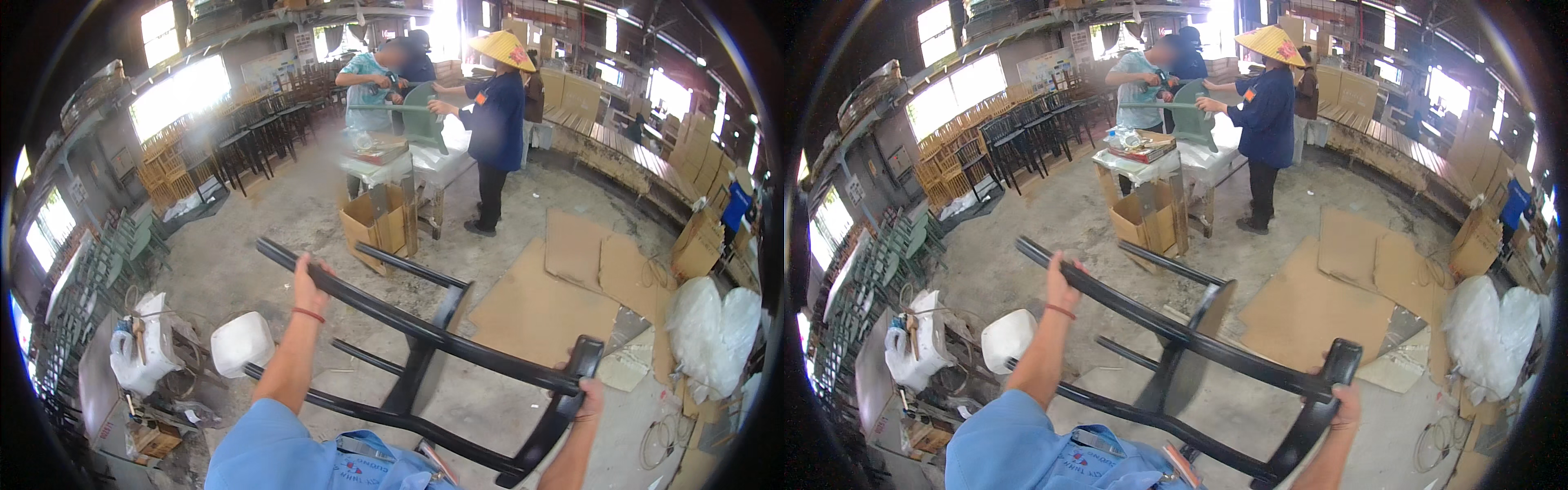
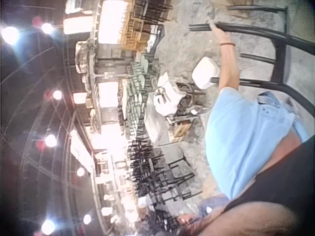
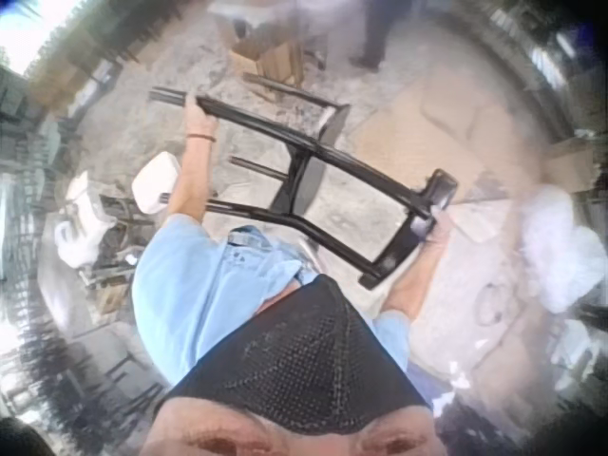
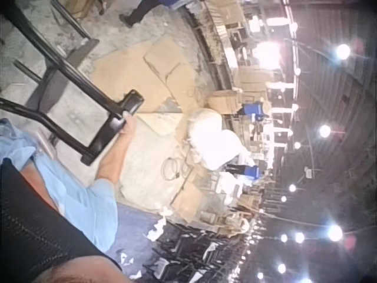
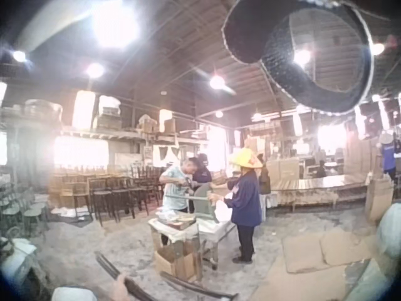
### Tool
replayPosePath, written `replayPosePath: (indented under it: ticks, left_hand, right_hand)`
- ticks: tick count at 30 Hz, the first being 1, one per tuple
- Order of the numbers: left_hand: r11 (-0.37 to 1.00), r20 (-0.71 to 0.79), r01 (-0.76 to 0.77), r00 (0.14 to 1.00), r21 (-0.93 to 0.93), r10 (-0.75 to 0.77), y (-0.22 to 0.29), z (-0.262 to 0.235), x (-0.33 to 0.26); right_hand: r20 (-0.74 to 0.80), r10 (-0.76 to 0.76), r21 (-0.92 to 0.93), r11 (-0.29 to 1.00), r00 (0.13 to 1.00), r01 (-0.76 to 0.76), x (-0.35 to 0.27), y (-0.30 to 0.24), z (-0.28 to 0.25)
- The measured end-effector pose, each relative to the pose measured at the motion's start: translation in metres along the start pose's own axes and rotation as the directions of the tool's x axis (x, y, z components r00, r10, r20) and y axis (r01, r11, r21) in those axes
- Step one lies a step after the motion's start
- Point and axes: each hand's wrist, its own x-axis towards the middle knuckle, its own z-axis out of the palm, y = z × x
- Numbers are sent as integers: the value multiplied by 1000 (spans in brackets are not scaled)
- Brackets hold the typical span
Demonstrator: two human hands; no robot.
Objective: The person assembles chairs by inserting wooden dowels into the leg sockets of chair frames and tapping them with a wooden mallet. The person then moves the assembled chairs to a staging area among other finished chairs.
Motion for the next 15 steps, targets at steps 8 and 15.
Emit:
replayPosePath:
  ticks: [8, 15]
  left_hand:
    - [701, -233, 553, 831, 451, -505, -207, -97, -32]
    - [-623, 285, -632, 770, 461, -571, -100, -295, -11]
  right_hand:
    - [-154, 119, -791, 580, 981, -195, 90, -85, 92]
    - [-69, 141, -992, 97, 988, -84, 108, 92, 18]
